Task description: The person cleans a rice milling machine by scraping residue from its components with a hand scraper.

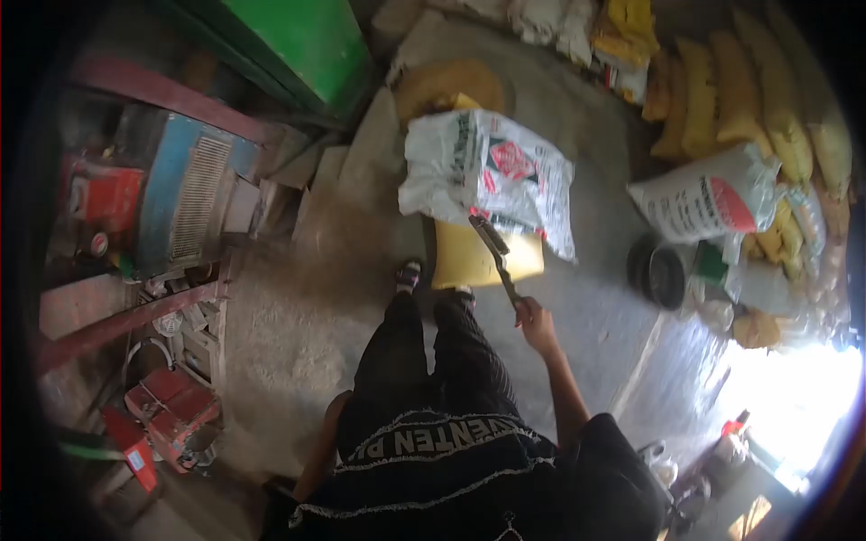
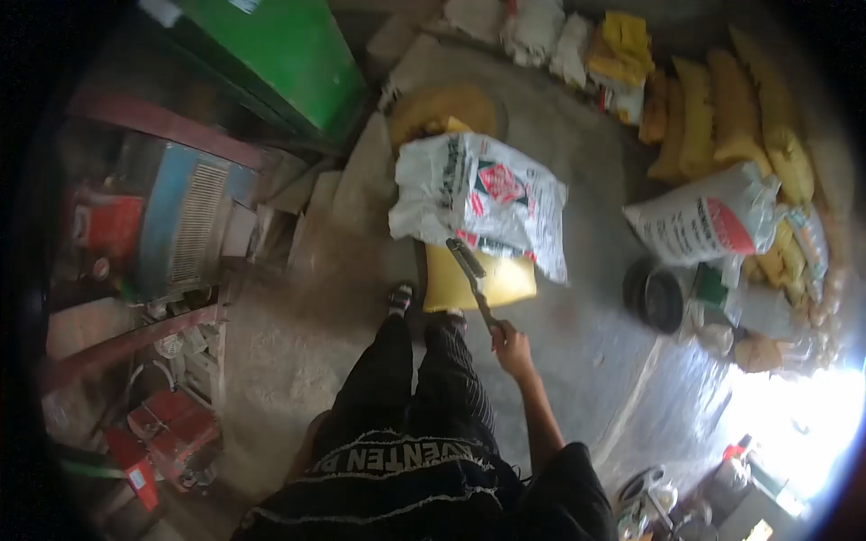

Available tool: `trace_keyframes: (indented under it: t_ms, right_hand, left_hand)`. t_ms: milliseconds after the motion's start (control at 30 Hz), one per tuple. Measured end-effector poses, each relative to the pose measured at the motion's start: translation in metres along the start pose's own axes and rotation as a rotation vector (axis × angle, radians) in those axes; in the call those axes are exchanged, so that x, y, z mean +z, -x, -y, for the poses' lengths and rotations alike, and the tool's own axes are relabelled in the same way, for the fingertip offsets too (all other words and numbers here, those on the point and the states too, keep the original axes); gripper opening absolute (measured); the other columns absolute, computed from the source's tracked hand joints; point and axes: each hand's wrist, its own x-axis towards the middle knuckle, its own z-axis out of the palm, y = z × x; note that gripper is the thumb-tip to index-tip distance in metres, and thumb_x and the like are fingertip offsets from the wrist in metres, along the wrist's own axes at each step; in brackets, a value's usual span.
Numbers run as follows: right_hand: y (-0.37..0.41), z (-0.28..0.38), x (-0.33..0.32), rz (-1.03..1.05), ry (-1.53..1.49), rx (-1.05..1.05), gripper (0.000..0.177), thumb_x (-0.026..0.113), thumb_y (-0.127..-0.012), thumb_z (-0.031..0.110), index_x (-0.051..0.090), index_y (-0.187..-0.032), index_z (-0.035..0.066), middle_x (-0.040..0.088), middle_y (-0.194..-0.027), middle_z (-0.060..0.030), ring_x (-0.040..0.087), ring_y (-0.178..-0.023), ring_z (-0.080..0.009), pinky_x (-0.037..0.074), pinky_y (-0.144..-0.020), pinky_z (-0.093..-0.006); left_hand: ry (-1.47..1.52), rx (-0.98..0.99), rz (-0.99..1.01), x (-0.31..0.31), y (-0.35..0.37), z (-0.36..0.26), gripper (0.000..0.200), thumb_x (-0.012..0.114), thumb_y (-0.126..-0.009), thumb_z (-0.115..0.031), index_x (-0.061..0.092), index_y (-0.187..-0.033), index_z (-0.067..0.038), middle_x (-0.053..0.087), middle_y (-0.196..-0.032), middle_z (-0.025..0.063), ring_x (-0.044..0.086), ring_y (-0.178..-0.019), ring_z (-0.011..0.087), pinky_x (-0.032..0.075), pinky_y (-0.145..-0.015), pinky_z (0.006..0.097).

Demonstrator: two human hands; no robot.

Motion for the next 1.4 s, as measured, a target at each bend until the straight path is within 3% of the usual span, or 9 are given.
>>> trace_keyframes:
  t_ms: [100,200,333,400,667,900,1033,1200,1400]
  right_hand:
    - [0.007,0.06,-0.009,-0.024,-0.022,-0.211,0.02,0.047,-0.095,0.018,0.056,-0.092,0.0,0.061,-0.064,-0.0108,0.063,-0.062,-0.0224,0.047,-0.06,-0.034]
    - [0.002,0.104,-0.004,0.278,-0.282,-0.387,0.024,0.042,-0.098,0.017,0.055,-0.094,-0.002,0.06,-0.075,-0.0077,0.057,-0.074,-0.0152,0.044,-0.073,-0.03]
    - [0.023,0.17,0.02,0.961,-0.557,-0.37,0.044,0.042,-0.098,0.04,0.049,-0.104,-0.003,0.057,-0.078,-0.0089,0.057,-0.074,-0.0178,0.045,-0.073,-0.0295]
    - [0.038,0.178,0.05,1.199,-0.563,-0.369,0.043,0.045,-0.096,0.042,0.051,-0.103,0.0,0.056,-0.076,-0.0086,0.056,-0.073,-0.0185,0.046,-0.072,-0.0321]
    - [0.105,0.227,0.121,1.81,-0.377,-0.047,0.041,0.049,-0.094,0.04,0.052,-0.11,0.002,0.05,-0.078,-0.0031,0.051,-0.076,-0.0149,0.041,-0.071,-0.0289]
    - [0.16,0.281,0.203,1.763,-0.069,-0.157,0.041,0.053,-0.094,0.037,0.054,-0.114,0.001,0.058,-0.09,-0.0016,0.054,-0.087,-0.0118,0.042,-0.081,-0.025]
    - [0.217,0.331,0.306,1.35,0.319,-0.765,0.036,0.053,-0.094,0.028,0.056,-0.112,-0.003,0.064,-0.087,-0.0072,0.06,-0.082,-0.0153,0.046,-0.079,-0.0305]
    - [0.307,0.389,0.447,1.039,0.071,-1.17,0.023,0.049,-0.094,0.023,0.054,-0.095,0.0,0.054,-0.062,-0.0092,0.053,-0.055,-0.0175,0.041,-0.052,-0.0324]
    - [0.369,0.417,0.555,1.073,-0.013,-1.224,0.023,0.051,-0.093,0.024,0.054,-0.094,0.001,0.053,-0.059,-0.0114,0.054,-0.05,-0.0213,0.041,-0.049,-0.0337]
  left_hand:
    - [-0.226,-0.193,0.552,-0.056,-0.019,-0.103,0.06,0.066,-0.083,-0.024,0.043,-0.134,-0.004,0.048,-0.132,0.0203,0.049,-0.12,0.0286,0.038,-0.099,0.0367]
    - [-0.28,-0.309,0.723,-0.094,-0.003,-0.14,0.084,0.07,-0.081,-0.033,0.022,-0.146,-0.007,0.038,-0.142,0.0196,0.044,-0.126,0.0283,0.035,-0.103,0.036]
    - [0.093,0.106,-0.113,-0.102,0.002,-0.212,0.097,0.065,-0.084,-0.041,0.002,-0.146,-0.002,0.031,-0.144,0.0255,0.038,-0.13,0.029,0.031,-0.106,0.037]
    - [0.889,0.104,-0.383,-0.078,-0.003,-0.246,0.091,0.064,-0.086,-0.038,0.006,-0.146,-0.001,0.035,-0.142,0.0227,0.042,-0.126,0.0257,0.034,-0.103,0.0371]
    - [1.322,0.125,-0.884,-0.073,0.063,-0.17,0.065,0.066,-0.086,-0.029,0.035,-0.136,-0.001,0.058,-0.114,0.0115,0.055,-0.105,0.0173,0.043,-0.091,0.0336]
    - [1.376,0.078,-1.026,-0.109,0.133,-0.094,0.032,0.067,-0.085,-0.017,0.059,-0.112,-0.002,0.063,-0.104,0.007,0.062,-0.092,0.0162,0.052,-0.08,0.0319]
    - [1.311,0.227,-1.243,-0.152,0.187,-0.024,0.036,0.073,-0.08,-0.02,0.06,-0.108,-0.001,0.061,-0.1,0.0065,0.062,-0.084,0.0145,0.051,-0.071,0.0269]
    - [1.056,0.191,-1.498,-0.222,0.272,0.03,0.035,0.073,-0.081,-0.017,0.057,-0.106,0.002,0.064,-0.093,0.0071,0.063,-0.083,0.0142,0.051,-0.072,0.0256]
    - [0.946,0.29,-1.616,-0.267,0.346,0.091,0.041,0.073,-0.08,-0.017,0.055,-0.111,0.004,0.065,-0.096,0.0098,0.062,-0.089,0.0156,0.05,-0.077,0.0277]
